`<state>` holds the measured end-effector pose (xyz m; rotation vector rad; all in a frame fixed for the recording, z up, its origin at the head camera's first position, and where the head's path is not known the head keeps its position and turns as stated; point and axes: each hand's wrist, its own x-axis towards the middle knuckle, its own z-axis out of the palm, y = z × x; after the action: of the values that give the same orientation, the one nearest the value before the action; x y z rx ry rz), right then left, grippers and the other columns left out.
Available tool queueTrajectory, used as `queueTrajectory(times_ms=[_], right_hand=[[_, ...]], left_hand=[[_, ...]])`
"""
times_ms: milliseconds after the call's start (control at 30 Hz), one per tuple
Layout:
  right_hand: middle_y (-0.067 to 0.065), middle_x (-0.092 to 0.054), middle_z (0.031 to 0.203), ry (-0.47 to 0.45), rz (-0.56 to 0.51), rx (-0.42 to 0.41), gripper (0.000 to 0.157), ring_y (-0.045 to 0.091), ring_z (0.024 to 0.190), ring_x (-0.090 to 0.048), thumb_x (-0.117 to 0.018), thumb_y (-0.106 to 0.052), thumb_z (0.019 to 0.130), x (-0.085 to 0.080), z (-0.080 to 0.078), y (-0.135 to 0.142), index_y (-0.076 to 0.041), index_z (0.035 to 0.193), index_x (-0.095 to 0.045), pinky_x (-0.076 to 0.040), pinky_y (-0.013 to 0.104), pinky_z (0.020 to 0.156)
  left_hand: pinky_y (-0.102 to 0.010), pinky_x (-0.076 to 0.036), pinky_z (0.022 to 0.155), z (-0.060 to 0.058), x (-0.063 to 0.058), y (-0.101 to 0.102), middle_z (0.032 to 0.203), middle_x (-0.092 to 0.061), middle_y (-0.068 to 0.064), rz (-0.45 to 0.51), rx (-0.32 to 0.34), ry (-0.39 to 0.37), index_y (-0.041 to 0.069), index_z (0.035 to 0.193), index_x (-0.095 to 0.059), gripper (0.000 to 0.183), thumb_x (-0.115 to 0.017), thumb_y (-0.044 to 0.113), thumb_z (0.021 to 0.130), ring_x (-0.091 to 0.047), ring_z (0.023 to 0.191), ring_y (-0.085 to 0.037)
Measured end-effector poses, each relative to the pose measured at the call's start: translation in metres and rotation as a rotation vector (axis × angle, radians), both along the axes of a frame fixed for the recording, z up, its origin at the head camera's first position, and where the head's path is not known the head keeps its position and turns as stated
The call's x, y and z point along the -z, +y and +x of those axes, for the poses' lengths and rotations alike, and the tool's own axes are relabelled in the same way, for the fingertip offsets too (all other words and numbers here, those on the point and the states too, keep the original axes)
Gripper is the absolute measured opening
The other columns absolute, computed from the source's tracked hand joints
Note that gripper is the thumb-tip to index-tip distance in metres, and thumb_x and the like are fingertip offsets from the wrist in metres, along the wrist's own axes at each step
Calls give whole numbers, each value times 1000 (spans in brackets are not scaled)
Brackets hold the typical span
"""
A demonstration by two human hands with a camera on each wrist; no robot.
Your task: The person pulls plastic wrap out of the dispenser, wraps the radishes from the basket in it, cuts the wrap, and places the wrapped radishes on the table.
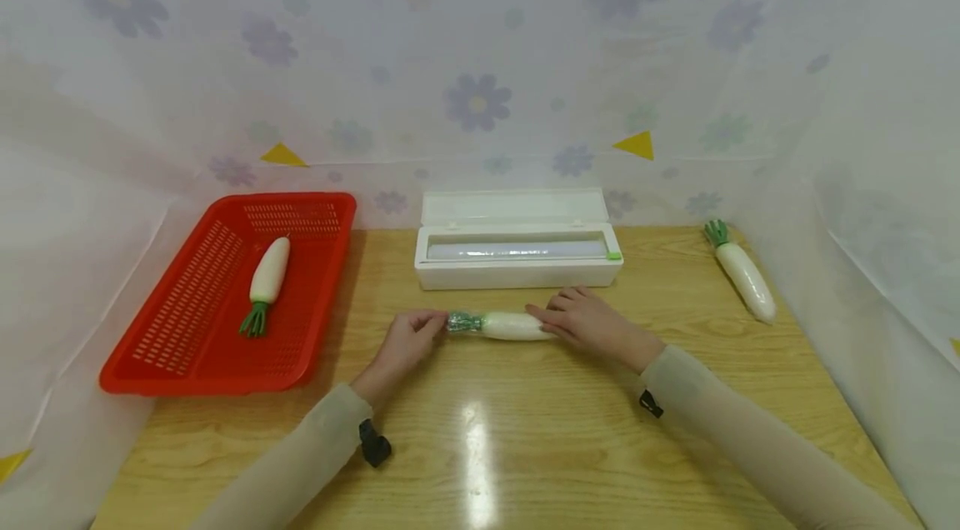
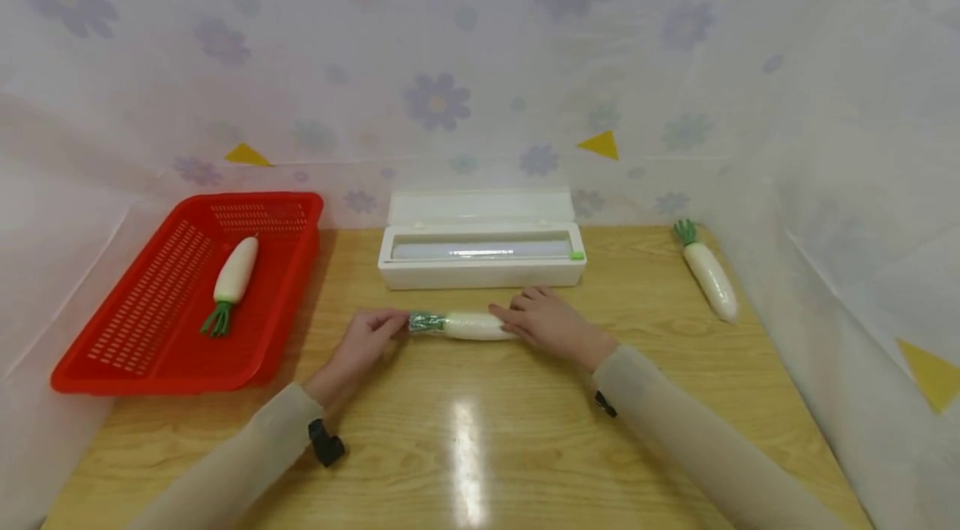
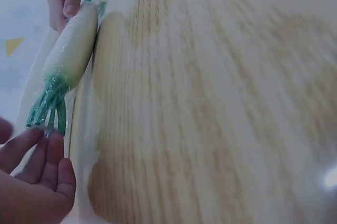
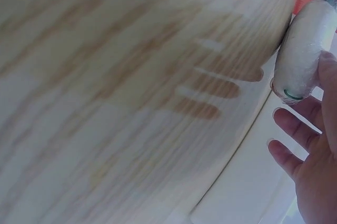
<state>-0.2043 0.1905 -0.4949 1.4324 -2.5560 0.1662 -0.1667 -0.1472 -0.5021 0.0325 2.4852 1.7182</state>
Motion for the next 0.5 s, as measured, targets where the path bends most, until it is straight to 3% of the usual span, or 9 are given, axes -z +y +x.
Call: queueTrajectory(times_ms=[167,300,500], right_hand=[[4,-72,102,46,-25,-33,40,25,97,-62,-66,-22,103,-1,0,-1,-8,140,-66,-51,46,92],[4,-72,103,50,-18,-48,42,24,96,-61,-69,-21,101,-2,1,-2,-7,140,-66,-51,45,92],[3,-72,102,-60,-60,-10,40,23,95,-61,-70,-20,100,-3,2,-3,-9,138,-68,-50,45,91]], left_hand=[[-34,-52,87,1,1,6,107,-77,-11,-38,-23,-45,2,103,-82,23,-75,23,98,-65,102,-23],[-29,-50,79,0,-1,9,103,-77,-6,-50,-103,-111,5,101,-82,25,-82,28,92,-64,95,-18],[-27,-49,72,-4,-4,8,94,-74,-7,-20,-146,-126,4,101,-72,28,-86,25,88,-65,85,-16]])
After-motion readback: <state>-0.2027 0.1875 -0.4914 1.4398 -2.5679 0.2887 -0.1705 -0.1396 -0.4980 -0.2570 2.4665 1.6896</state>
